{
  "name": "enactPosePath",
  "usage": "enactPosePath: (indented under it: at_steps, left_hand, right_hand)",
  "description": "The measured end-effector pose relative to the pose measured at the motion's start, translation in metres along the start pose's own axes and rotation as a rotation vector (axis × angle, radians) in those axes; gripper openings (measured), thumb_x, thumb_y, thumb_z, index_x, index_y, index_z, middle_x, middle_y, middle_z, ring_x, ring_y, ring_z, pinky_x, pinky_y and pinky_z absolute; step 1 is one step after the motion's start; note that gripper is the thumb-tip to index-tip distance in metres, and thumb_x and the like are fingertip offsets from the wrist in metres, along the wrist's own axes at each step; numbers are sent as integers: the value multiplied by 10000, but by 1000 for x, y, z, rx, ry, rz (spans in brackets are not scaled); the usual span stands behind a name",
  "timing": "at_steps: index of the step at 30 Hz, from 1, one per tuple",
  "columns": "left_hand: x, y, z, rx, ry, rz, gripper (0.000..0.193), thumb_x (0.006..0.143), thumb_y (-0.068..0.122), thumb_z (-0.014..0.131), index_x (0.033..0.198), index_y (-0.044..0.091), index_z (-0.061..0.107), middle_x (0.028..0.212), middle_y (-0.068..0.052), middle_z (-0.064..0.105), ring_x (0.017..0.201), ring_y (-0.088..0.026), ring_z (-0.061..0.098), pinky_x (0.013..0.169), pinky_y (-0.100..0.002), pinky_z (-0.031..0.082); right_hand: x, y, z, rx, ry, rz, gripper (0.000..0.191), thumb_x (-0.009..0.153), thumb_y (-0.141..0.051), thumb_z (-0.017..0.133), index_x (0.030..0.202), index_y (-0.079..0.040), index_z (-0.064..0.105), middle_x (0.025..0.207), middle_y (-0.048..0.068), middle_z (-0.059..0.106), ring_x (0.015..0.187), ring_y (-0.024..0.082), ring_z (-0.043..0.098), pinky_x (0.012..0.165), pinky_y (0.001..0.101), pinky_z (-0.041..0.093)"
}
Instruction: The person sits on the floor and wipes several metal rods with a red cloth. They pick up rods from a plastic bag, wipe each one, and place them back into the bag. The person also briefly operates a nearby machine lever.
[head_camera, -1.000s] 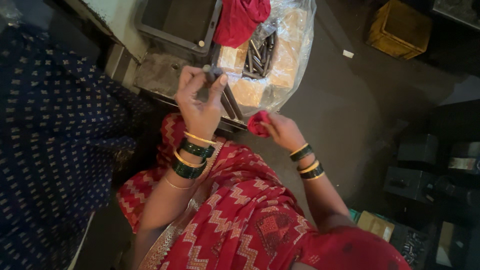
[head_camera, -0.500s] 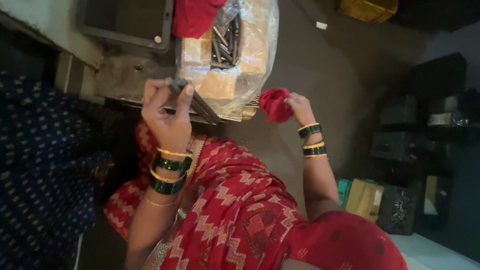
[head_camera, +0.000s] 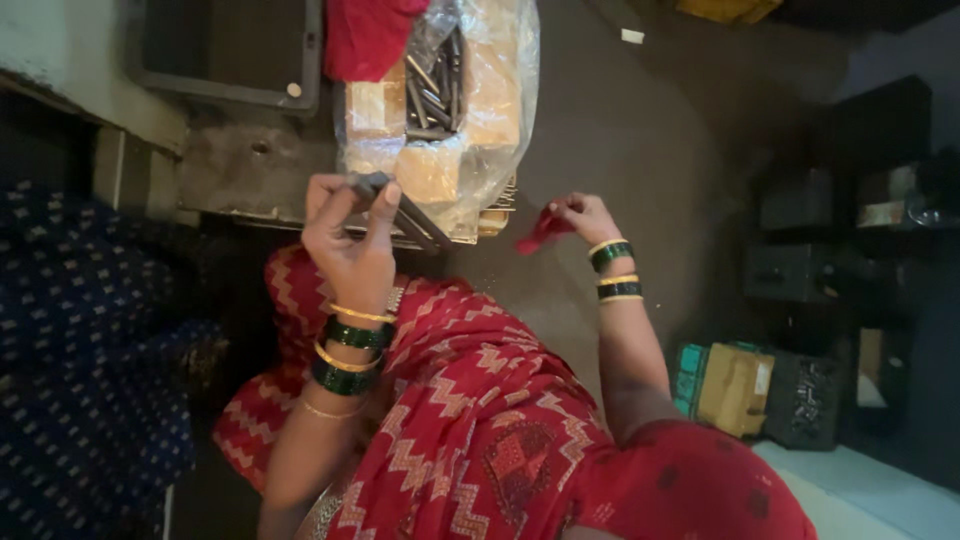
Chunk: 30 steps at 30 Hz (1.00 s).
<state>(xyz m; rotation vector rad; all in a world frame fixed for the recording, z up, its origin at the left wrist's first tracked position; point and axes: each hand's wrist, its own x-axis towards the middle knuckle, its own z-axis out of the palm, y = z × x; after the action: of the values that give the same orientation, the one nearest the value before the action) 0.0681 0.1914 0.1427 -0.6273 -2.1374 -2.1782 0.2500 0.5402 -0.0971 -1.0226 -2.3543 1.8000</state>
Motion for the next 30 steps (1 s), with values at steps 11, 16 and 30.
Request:
enactPosePath:
  at_steps: [11,16,30]
  left_hand:
    - [-13,-23,10,-40,-63,-44,187,953,122,802,1042,-33,744,1005,-21,583,921,-117,584,840,-246,489]
    - [-17,-28,13,-135,-85,-109,190,934,124,800,998,-43,737,986,-16,565,890,-101,555,765,-226,460]
    - [-7,-48,16,-221,-109,-168,127,917,36,795,975,-65,745,967,-5,564,818,-72,560,701,-214,466]
  right_hand:
    - [-74,-159,48,369,-221,-347,203,1080,-287,641,1018,-94,628,925,-74,612,855,25,516,764,197,427]
    - [-83,-189,105,479,-425,-790,283,1048,-328,604,994,-51,612,1328,12,576,1225,113,542,1045,279,435]
    - [-73,-161,152,413,-621,-385,366,1109,-223,495,1403,-6,521,1249,-37,619,1149,47,548,1020,243,488]
